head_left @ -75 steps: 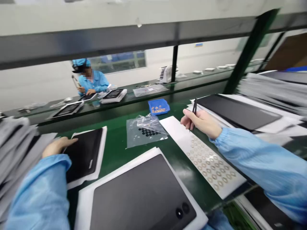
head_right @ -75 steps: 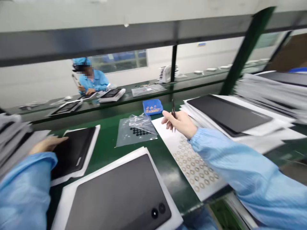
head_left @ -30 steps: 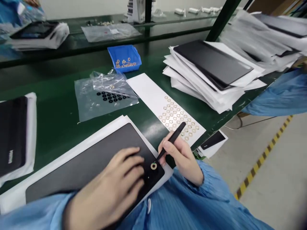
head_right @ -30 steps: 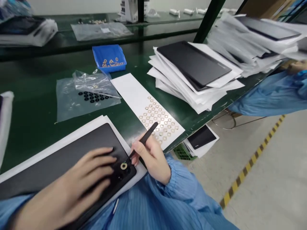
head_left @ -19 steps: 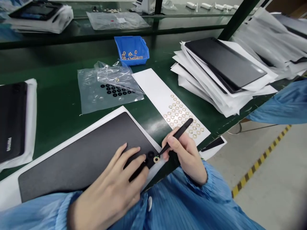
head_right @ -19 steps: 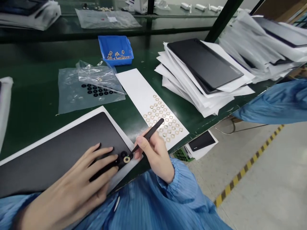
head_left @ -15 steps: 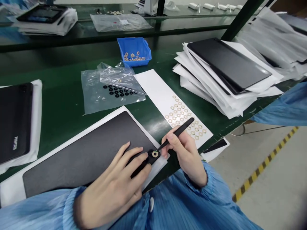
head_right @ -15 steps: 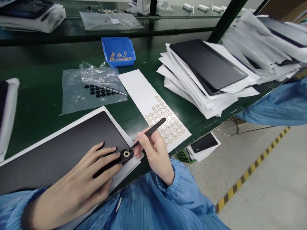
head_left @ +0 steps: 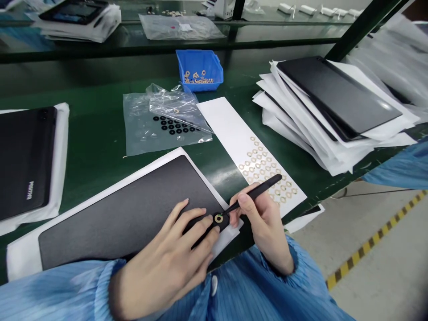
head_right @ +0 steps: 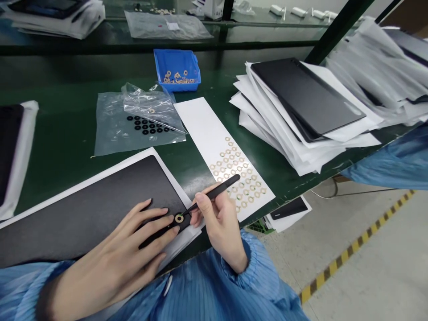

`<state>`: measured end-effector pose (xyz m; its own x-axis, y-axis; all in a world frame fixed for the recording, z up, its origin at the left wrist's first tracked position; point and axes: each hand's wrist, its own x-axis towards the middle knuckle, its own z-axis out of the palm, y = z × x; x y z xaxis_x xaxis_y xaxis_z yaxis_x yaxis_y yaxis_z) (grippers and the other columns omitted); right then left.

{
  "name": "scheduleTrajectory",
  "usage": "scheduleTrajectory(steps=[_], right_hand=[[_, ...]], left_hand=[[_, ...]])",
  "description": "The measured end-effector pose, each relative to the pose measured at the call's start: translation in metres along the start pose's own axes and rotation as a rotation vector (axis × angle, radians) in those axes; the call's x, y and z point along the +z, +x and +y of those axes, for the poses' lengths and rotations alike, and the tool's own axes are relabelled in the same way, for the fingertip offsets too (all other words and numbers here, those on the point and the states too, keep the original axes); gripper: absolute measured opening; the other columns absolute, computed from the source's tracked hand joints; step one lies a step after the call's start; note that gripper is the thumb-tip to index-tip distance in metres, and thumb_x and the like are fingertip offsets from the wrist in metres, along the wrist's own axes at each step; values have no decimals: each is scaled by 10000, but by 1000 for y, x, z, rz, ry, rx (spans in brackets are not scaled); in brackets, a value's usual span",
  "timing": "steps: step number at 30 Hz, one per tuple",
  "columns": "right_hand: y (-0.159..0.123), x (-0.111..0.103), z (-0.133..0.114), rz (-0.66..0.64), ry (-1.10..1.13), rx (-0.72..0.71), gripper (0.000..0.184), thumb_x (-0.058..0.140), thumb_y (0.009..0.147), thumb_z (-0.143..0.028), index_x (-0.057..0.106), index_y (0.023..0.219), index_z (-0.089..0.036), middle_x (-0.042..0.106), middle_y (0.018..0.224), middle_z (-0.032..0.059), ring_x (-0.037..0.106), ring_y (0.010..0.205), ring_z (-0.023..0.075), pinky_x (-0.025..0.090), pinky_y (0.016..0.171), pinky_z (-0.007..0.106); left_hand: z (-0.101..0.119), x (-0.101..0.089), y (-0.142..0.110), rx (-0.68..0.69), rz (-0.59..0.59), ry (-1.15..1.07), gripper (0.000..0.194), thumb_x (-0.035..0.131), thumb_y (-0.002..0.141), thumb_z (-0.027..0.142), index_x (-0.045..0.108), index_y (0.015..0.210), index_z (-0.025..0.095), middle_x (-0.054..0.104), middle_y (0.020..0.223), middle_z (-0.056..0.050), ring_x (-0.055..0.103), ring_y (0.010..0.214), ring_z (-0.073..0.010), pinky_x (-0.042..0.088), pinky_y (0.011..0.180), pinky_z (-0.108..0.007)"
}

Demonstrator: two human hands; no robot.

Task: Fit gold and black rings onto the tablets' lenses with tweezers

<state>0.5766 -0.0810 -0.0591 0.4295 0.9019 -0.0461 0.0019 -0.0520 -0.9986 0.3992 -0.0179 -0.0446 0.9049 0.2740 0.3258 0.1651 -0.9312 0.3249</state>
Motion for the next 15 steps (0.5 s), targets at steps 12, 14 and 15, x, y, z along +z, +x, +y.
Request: scheduleTrajectory(steps=[12, 14, 15], right_hand=[[-1, 0, 0, 1, -44, 16, 307, 508, 891, -480, 487, 778, -195, 556, 496, -31, 535, 426, 115, 476, 457, 243], [-2, 0, 0, 2, -49, 11, 301, 509, 893, -472, 483, 782, -193, 550, 493, -34, 531, 424, 110, 472, 457, 237], [-2, 0, 0, 2, -54, 7, 302, 507, 894, -471, 482, 782, -191, 546, 490, -36, 528, 422, 108, 468, 455, 234]], left_hand=[[0, 2, 1, 5, -6, 10, 275, 395, 954, 206, 633, 1069, 130, 635, 1017, -61, 524, 1050, -236, 277, 1074, -432], [0, 1, 0, 2, -10, 4, 275, 393, 955, 202, 632, 1070, 130, 633, 1020, -60, 519, 1058, -235, 266, 1079, -430], [0, 1, -1, 2, -11, 3, 275, 392, 953, 196, 629, 1076, 130, 631, 1023, -60, 516, 1063, -234, 261, 1083, -431]])
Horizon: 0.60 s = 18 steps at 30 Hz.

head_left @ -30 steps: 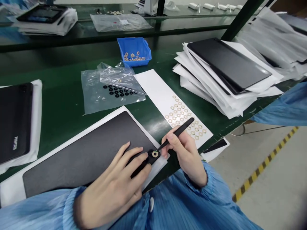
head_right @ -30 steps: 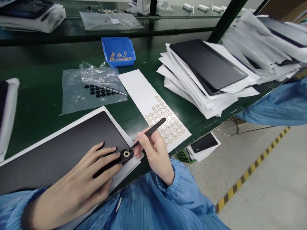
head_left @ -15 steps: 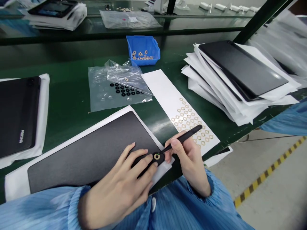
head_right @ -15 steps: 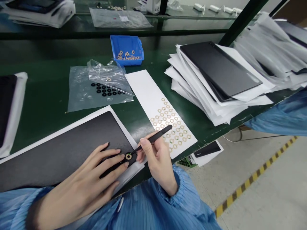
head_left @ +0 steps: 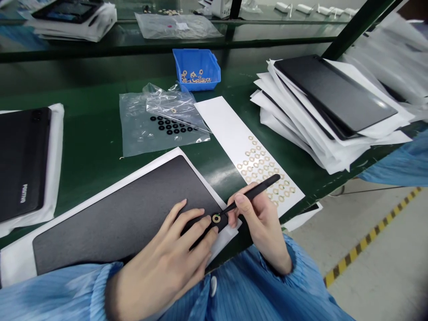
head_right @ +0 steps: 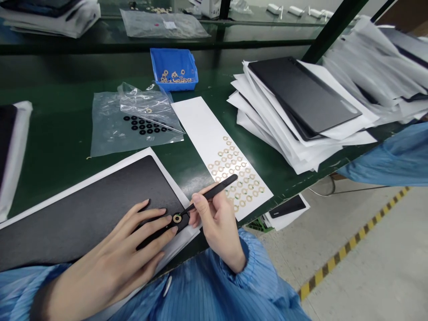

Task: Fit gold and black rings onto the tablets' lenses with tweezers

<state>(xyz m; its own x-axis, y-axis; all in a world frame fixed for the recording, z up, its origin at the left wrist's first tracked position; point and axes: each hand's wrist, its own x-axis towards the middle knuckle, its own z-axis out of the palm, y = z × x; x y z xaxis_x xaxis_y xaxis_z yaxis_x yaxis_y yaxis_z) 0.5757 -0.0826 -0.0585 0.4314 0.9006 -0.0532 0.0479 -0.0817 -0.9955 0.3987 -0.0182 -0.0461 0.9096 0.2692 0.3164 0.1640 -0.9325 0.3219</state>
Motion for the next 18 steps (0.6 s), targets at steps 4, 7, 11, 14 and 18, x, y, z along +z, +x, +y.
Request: scheduleTrajectory(steps=[4, 7, 11, 14, 18], right_hand=[[-1, 0, 1, 1, -28, -18, 310, 495, 899, -469, 484, 777, -184, 537, 479, -38, 529, 417, 107, 462, 443, 229], [-1, 0, 2, -3, -42, -24, 298, 488, 908, -449, 487, 780, -180, 539, 486, -37, 533, 420, 107, 466, 447, 230], [-1, -1, 4, 8, -53, -68, 249, 471, 926, -388, 489, 791, -179, 532, 484, -45, 527, 408, 102, 455, 432, 223], [-4, 0, 6, 22, -128, -183, 178, 452, 938, -278, 498, 797, -180, 522, 524, -42, 527, 435, 96, 455, 446, 222], [-10, 2, 13, 89, -223, -464, 90, 489, 878, -112, 501, 887, -201, 564, 729, 6, 601, 644, 131, 482, 542, 250]], left_hand=[[0, -1, -2, -3, 5, 0, 261, 416, 942, 192, 624, 1090, 134, 629, 1040, -57, 506, 1081, -232, 262, 1088, -430], [1, -2, 0, -1, -5, 4, 259, 414, 939, 172, 623, 1085, 127, 627, 1042, -58, 503, 1082, -232, 255, 1088, -427], [2, -3, 3, 15, -11, 29, 265, 396, 935, 141, 628, 1061, 122, 627, 1019, -62, 510, 1052, -234, 286, 1062, -438], [1, -4, 6, 18, 3, 62, 285, 377, 938, 139, 615, 1093, 113, 620, 1052, -87, 499, 1052, -252, 362, 1003, -455], [-1, -4, 8, -1, -2, 118, 328, 355, 946, 176, 597, 1157, 110, 557, 1206, -139, 452, 1115, -302, 464, 893, -470]])
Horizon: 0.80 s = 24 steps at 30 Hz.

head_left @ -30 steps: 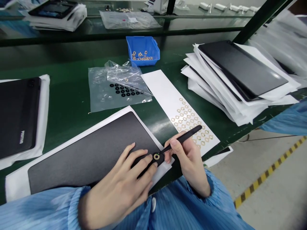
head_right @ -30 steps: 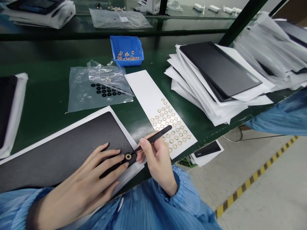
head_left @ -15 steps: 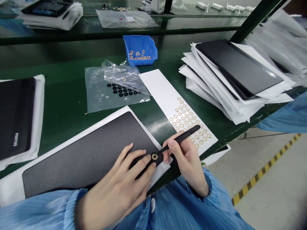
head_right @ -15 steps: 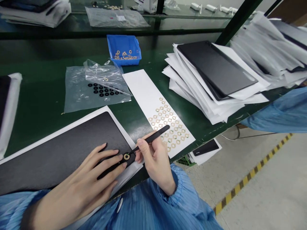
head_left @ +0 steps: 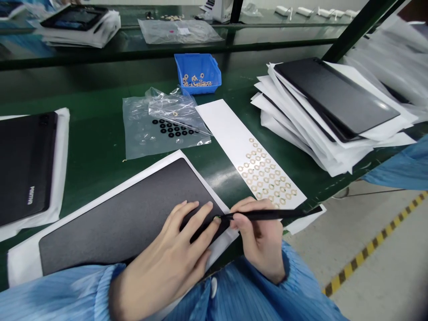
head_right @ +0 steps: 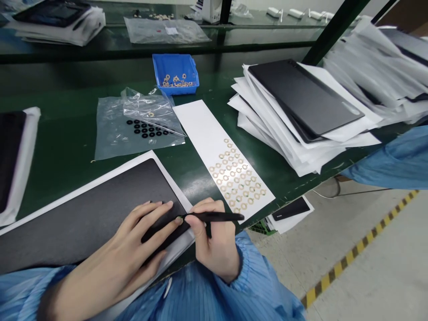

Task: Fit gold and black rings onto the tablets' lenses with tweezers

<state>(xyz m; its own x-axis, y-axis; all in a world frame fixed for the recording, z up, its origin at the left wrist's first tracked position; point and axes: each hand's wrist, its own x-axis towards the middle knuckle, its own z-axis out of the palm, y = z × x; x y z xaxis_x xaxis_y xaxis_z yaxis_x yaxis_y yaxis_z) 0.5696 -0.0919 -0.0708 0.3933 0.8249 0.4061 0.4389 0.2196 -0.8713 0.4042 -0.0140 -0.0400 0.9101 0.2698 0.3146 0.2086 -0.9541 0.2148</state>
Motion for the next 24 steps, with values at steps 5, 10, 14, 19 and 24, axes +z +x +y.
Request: scheduleTrajectory(steps=[5, 10, 14, 19, 24], right_hand=[[-5, 1, 4, 70, 81, -41, 175, 469, 854, -60, 483, 945, -209, 563, 776, 17, 604, 704, 153, 493, 585, 285], [-6, 0, 5, 68, 131, -26, 161, 471, 865, -72, 492, 953, -206, 558, 781, 15, 602, 697, 154, 496, 595, 298], [-7, 0, 4, 49, 110, -21, 161, 473, 865, -73, 494, 957, -204, 567, 805, 26, 600, 696, 150, 492, 573, 286], [-6, -1, 3, 27, 43, -60, 171, 493, 844, -64, 501, 936, -207, 555, 778, 25, 600, 699, 157, 500, 577, 287], [-6, 3, 7, 23, 43, -117, 169, 513, 844, -71, 508, 929, -217, 537, 747, 14, 585, 685, 154, 496, 571, 272]], left_hand=[[0, 4, -3, -37, -27, 9, 350, 352, 938, 187, 600, 1180, 138, 510, 1274, -151, 439, 1135, -320, 472, 878, -498], [2, 6, -5, -36, -21, 83, 358, 346, 940, 207, 605, 1183, 162, 536, 1269, -127, 448, 1140, -351, 378, 941, -563], [1, 4, -3, -78, -8, 61, 325, 374, 945, 280, 621, 1147, 222, 539, 1282, -82, 449, 1154, -353, 300, 977, -563], [0, 6, -2, -110, 40, 65, 297, 415, 918, 304, 616, 1130, 251, 523, 1265, -103, 413, 1173, -370, 300, 947, -570], [-2, 9, -6, -134, 43, 46, 268, 428, 892, 289, 588, 1099, 232, 475, 1278, -128, 369, 1205, -379, 307, 940, -594]])
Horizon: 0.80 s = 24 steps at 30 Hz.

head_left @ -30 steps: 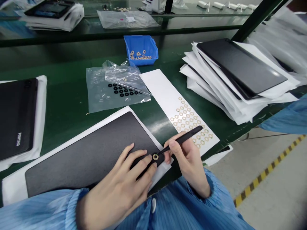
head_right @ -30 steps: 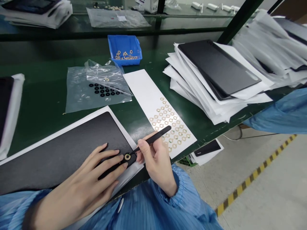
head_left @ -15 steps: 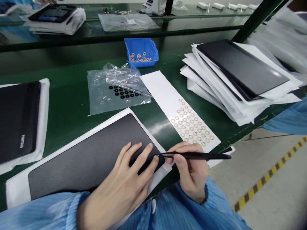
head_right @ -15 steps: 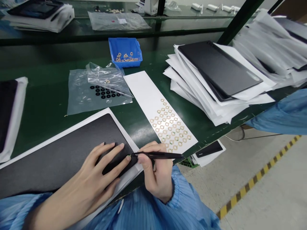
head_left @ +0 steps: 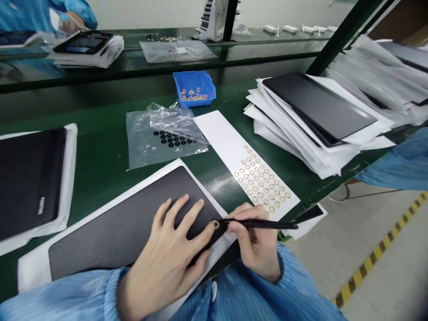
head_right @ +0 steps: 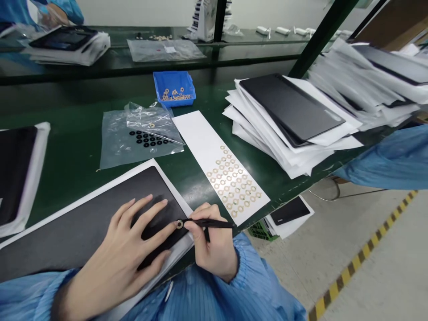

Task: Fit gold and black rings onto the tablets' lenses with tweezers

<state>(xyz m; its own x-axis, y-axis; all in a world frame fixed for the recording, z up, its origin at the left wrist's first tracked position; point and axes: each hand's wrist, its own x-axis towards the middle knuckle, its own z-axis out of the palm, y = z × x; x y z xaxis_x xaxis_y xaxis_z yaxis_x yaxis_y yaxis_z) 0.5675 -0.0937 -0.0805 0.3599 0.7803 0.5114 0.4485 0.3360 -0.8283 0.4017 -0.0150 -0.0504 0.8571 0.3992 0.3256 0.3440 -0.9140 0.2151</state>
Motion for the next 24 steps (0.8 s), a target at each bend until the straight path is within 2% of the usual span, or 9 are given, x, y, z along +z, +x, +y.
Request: scheduleTrajectory(steps=[4, 7, 9, 12, 14, 16, 18, 21, 24], right_hand=[[-2, -3, -6, -51, 143, -36, 66, 472, 911, -154, 496, 910, -216, 527, 716, 2, 557, 600, 132, 467, 520, 254], [14, -19, -19, -137, 178, -8, 83, 417, 954, -210, 481, 901, -210, 532, 705, -2, 536, 531, 116, 451, 487, 251], [44, -34, -27, -197, 19, -38, 88, 453, 939, -214, 499, 865, -202, 545, 707, 2, 557, 555, 124, 461, 520, 262], [115, -42, -26, -292, -285, -133, 95, 586, 860, -253, 542, 805, -188, 577, 686, 7, 572, 589, 147, 464, 571, 280], [170, -30, -18, -361, -330, -107, 116, 591, 852, -247, 526, 780, -184, 582, 614, -12, 581, 570, 150, 470, 579, 278], [221, -7, -5, -269, -316, 33, 88, 549, 881, -203, 502, 810, -178, 583, 607, -21, 598, 579, 141, 496, 614, 268], [262, 20, 10, -217, -333, 10, 54, 487, 909, -144, 514, 863, -155, 595, 664, -3, 605, 619, 133, 508, 651, 268], [302, 52, 34, -204, -370, -1, 75, 508, 921, -165, 557, 946, -115, 613, 778, 19, 602, 660, 125, 522, 656, 282], [320, 64, 52, -212, -411, 22, 206, 547, 921, -275, 571, 1059, -124, 618, 938, 41, 612, 741, 136, 536, 664, 305]], left_hand=[[-1, 0, -2, -31, -17, 21, 294, 475, 832, 288, 537, 1070, 127, 455, 1262, -198, 379, 1191, -384, 352, 929, -585], [-1, 1, -2, -46, -7, 25, 315, 480, 820, 289, 529, 1089, 132, 477, 1236, -187, 396, 1181, -368, 365, 938, -579], [-1, 2, -2, -58, -10, 21, 319, 480, 828, 320, 548, 1089, 149, 492, 1232, -172, 409, 1173, -364, 369, 944, -584], [0, 1, -3, -65, -43, 26, 355, 490, 842, 378, 575, 1104, 155, 512, 1242, -176, 430, 1173, -379, 375, 941, -609], [0, -1, -3, -81, -81, 23, 389, 497, 854, 412, 581, 1136, 159, 511, 1273, -182, 437, 1192, -383, 372, 952, -619], [1, -4, -2, -107, -137, 3, 421, 492, 866, 441, 576, 1176, 168, 496, 1315, -185, 428, 1226, -383, 357, 977, -624], [1, -6, 0, -130, -216, -16, 467, 492, 867, 470, 564, 1216, 168, 475, 1346, -201, 407, 1254, -401, 331, 990, -646], [0, -9, 6, -149, -327, -43, 543, 520, 845, 497, 544, 1257, 143, 440, 1370, -234, 374, 1270, -440, 302, 991, -675], [-2, -10, 9, -145, -357, -62, 559, 547, 830, 492, 541, 1256, 131, 418, 1381, -248, 357, 1277, -450, 303, 988, -673]])
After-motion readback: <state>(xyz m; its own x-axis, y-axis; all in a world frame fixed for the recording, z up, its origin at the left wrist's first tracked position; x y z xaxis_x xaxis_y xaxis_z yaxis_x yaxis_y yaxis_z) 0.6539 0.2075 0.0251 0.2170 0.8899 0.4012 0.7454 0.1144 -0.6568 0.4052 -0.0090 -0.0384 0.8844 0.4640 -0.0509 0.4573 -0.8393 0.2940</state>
